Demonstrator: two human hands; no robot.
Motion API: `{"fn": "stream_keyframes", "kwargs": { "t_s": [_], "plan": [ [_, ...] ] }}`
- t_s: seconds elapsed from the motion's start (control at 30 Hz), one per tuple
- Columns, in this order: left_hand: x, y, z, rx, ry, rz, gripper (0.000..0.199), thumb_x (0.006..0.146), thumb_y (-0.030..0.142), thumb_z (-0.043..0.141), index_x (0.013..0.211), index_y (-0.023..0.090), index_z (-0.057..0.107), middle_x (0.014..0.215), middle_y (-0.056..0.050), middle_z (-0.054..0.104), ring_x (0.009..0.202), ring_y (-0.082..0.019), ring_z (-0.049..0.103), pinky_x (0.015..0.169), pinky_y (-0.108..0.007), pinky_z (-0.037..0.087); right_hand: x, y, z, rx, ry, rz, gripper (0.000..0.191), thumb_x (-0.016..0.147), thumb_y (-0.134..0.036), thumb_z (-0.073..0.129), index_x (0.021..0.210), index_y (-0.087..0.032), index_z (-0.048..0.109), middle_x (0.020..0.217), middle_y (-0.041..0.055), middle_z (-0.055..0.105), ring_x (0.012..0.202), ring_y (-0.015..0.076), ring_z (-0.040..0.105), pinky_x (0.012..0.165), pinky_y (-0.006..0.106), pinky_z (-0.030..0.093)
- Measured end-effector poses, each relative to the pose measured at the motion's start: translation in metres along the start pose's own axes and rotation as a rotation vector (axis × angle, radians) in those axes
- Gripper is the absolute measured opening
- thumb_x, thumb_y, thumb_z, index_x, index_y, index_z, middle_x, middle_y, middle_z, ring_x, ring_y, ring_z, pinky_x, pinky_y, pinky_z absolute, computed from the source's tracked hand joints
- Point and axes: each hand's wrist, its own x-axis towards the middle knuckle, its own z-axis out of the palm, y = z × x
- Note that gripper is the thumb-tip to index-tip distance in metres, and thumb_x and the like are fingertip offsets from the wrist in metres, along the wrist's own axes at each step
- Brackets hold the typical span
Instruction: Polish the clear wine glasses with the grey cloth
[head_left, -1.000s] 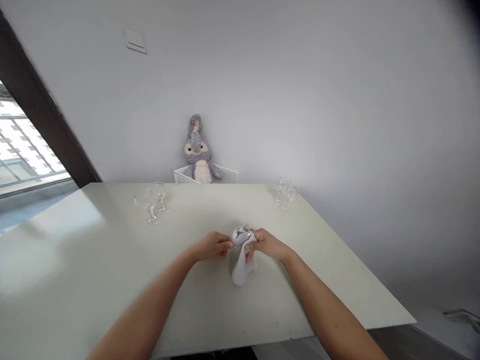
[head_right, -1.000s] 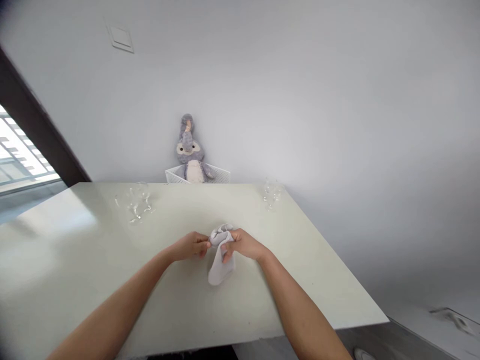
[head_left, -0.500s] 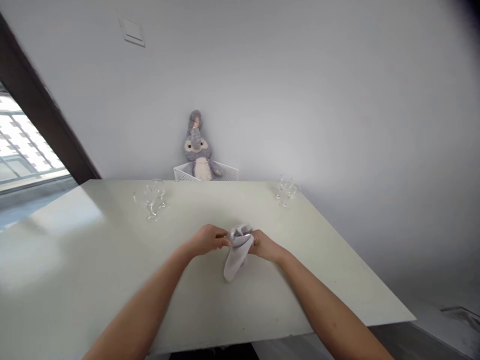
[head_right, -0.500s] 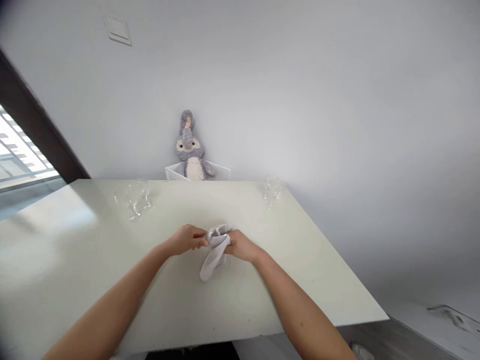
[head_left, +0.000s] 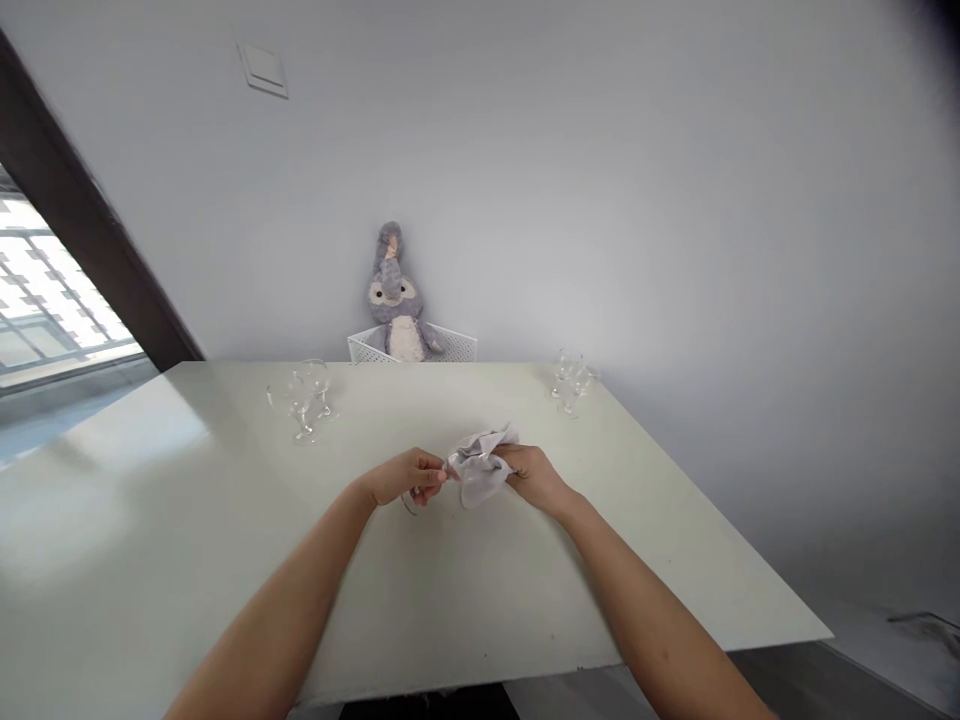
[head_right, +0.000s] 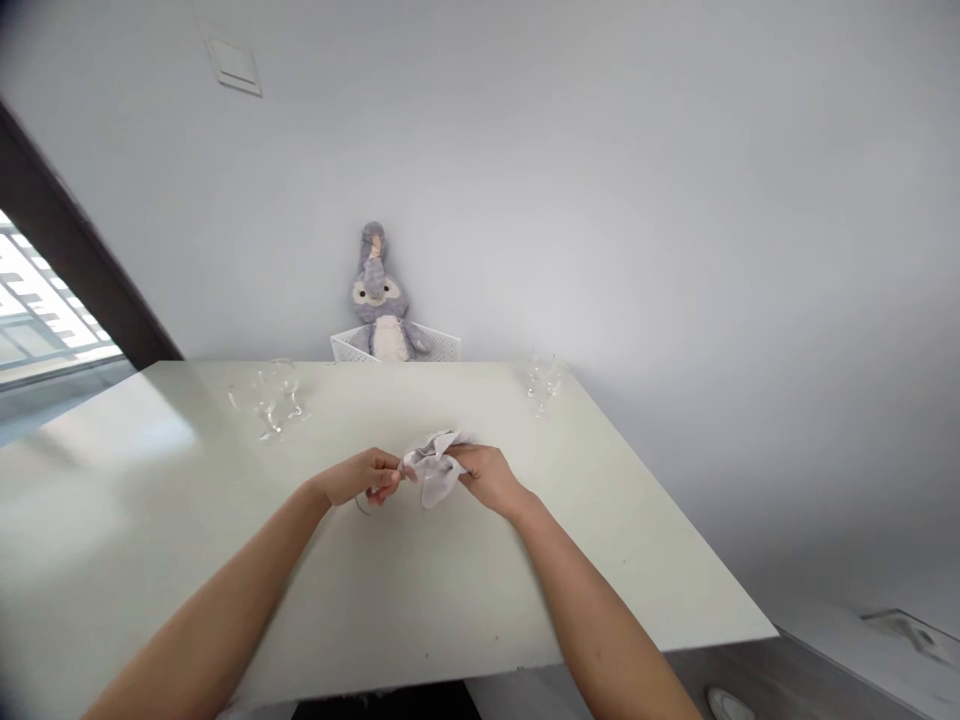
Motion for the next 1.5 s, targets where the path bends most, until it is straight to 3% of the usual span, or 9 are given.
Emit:
{"fn": "stream_keyframes", "kwargs": {
  "t_s": [0.23,0.37,0.57,0.73,0.87,1.0,1.17,1.33,1.5],
  "plan": [
    [0.003,-0.006,-0.008,-0.108,0.295,0.045,0.036,0.074,0.048,0.05,0.066,0.013,0.056,0.055,0.003,0.043,0.045,-0.006,0.041,0.049,-0.021,0.036,-0.006,0.007,-0.003,-0.272,0.335,-0.018,0.036,0.082,-0.015,0.038,0.114,-0.024,0.054,0.117,0.0026,0.057,0.107,0.0164,0.052,0.085,0.029,0.041],
    [0.012,-0.01,-0.004,0.049,0.508,0.025,0.03,0.074,0.042,0.047,0.061,0.015,0.051,0.051,0.004,0.045,0.044,-0.007,0.042,0.049,-0.021,0.035,-0.004,-0.006,0.007,-0.564,0.135,-0.126,0.046,0.082,-0.035,0.043,0.126,-0.021,0.042,0.132,0.0069,0.041,0.119,0.0239,0.038,0.098,0.044,0.026],
    [0.02,-0.01,0.023,0.624,0.51,-0.064,0.027,0.072,0.032,0.046,0.051,0.016,0.049,0.046,0.001,0.05,0.046,-0.012,0.047,0.047,-0.023,0.031,0.003,-0.015,0.026,-0.687,0.057,-0.164,0.039,0.086,-0.031,0.04,0.124,-0.024,0.043,0.127,0.0045,0.047,0.118,0.023,0.037,0.102,0.049,0.014],
    [0.018,-0.01,0.045,1.042,0.41,0.17,0.029,0.077,0.04,0.047,0.063,0.017,0.057,0.061,-0.005,0.059,0.058,-0.018,0.055,0.056,-0.027,0.034,0.002,-0.011,0.022,-0.33,0.056,0.065,0.027,0.087,-0.026,0.037,0.092,-0.021,0.063,0.095,0.0037,0.064,0.086,0.0141,0.056,0.076,0.029,0.04],
    [0.019,-0.012,0.054,1.11,0.37,0.272,0.025,0.081,0.039,0.044,0.087,0.02,0.059,0.069,-0.004,0.062,0.062,-0.018,0.056,0.059,-0.027,0.035,0.002,-0.004,0.009,0.229,0.068,0.46,0.037,0.08,-0.04,0.045,0.053,-0.016,0.055,0.051,-0.0031,0.051,0.048,0.0096,0.045,0.047,0.022,0.031],
    [0.022,-0.017,0.056,1.029,0.446,0.311,0.03,0.082,0.045,0.043,0.092,0.021,0.058,0.066,-0.001,0.062,0.059,-0.015,0.053,0.057,-0.025,0.034,0.003,0.004,0.006,0.75,0.288,0.702,0.037,0.067,-0.046,0.057,0.047,-0.016,0.047,0.04,-0.0064,0.037,0.04,0.0067,0.032,0.042,0.022,0.024],
    [0.026,-0.022,0.057,0.904,0.584,0.361,0.035,0.081,0.046,0.044,0.102,0.019,0.054,0.065,-0.001,0.06,0.058,-0.013,0.05,0.058,-0.025,0.034,0.008,0.005,0.024,1.077,0.665,0.688,0.024,0.063,-0.038,0.061,0.057,-0.017,0.053,0.049,-0.004,0.049,0.047,0.0102,0.043,0.048,0.023,0.035],
    [0.032,-0.019,0.068,0.59,0.753,0.272,0.027,0.079,0.042,0.047,0.092,0.02,0.051,0.061,0.003,0.053,0.055,-0.01,0.046,0.054,-0.021,0.033,0.014,-0.012,0.048,1.26,0.56,0.579,0.034,0.075,-0.049,0.044,0.075,-0.018,0.058,0.062,0.0037,0.058,0.065,0.0191,0.055,0.056,0.03,0.043],
    [0.032,-0.015,0.08,0.431,0.837,0.215,0.014,0.083,0.032,0.039,0.082,0.019,0.044,0.065,0.001,0.051,0.059,-0.011,0.046,0.054,-0.023,0.033,0.01,-0.033,0.068,1.045,0.551,0.477,0.044,0.084,-0.053,0.027,0.103,-0.021,0.051,0.09,0.0074,0.059,0.091,0.0207,0.054,0.072,0.035,0.046]
  ]
}}
